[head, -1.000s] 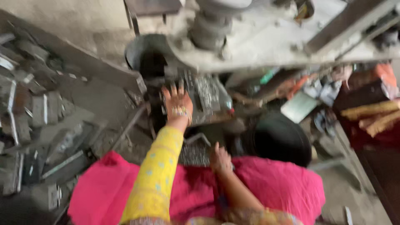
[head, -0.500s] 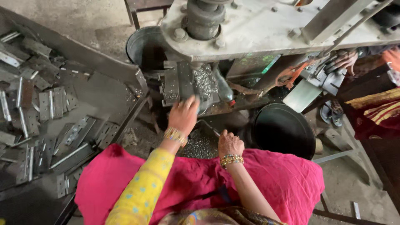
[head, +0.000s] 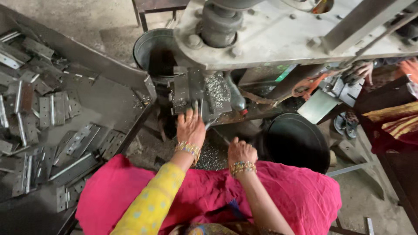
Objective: The person operates a manual hydraulic press machine to process metal plates. They pick up a metal plate from a pile, place it under the press, and pull a lever to activate the machine. The processed plate is then removed and placed aside.
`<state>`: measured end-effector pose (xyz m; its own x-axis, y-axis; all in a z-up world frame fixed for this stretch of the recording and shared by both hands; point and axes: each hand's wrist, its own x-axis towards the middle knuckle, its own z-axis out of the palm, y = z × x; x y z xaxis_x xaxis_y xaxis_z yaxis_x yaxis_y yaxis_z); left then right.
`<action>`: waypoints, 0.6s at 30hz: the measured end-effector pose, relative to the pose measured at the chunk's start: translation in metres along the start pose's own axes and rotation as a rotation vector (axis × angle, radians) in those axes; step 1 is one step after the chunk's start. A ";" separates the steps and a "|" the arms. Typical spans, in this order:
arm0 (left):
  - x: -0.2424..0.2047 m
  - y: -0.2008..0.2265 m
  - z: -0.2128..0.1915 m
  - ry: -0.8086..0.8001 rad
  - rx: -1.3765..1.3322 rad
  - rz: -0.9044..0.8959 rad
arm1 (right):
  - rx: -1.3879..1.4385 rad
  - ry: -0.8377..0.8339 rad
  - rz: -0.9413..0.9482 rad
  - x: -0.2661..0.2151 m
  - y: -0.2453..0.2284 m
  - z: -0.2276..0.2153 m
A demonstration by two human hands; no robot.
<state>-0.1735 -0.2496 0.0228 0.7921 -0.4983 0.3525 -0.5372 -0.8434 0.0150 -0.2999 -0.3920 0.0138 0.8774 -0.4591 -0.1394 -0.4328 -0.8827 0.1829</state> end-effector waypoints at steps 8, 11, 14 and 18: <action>0.048 0.018 0.028 -0.177 0.167 -0.077 | 0.157 -0.084 0.086 -0.004 0.002 0.074; 0.028 0.010 0.026 -0.027 0.085 -0.096 | 0.195 -0.115 0.127 0.006 -0.003 0.119; 0.020 -0.001 0.014 -0.148 -0.027 -0.070 | 0.267 -0.118 0.056 0.016 0.004 0.107; 0.026 -0.004 0.007 -0.052 0.009 -0.062 | 0.129 0.012 0.043 0.015 0.009 0.091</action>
<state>-0.1490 -0.2607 0.0257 0.8379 -0.4548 0.3019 -0.4843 -0.8745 0.0267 -0.3095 -0.4156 -0.0751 0.8594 -0.4966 -0.1218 -0.4928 -0.8680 0.0616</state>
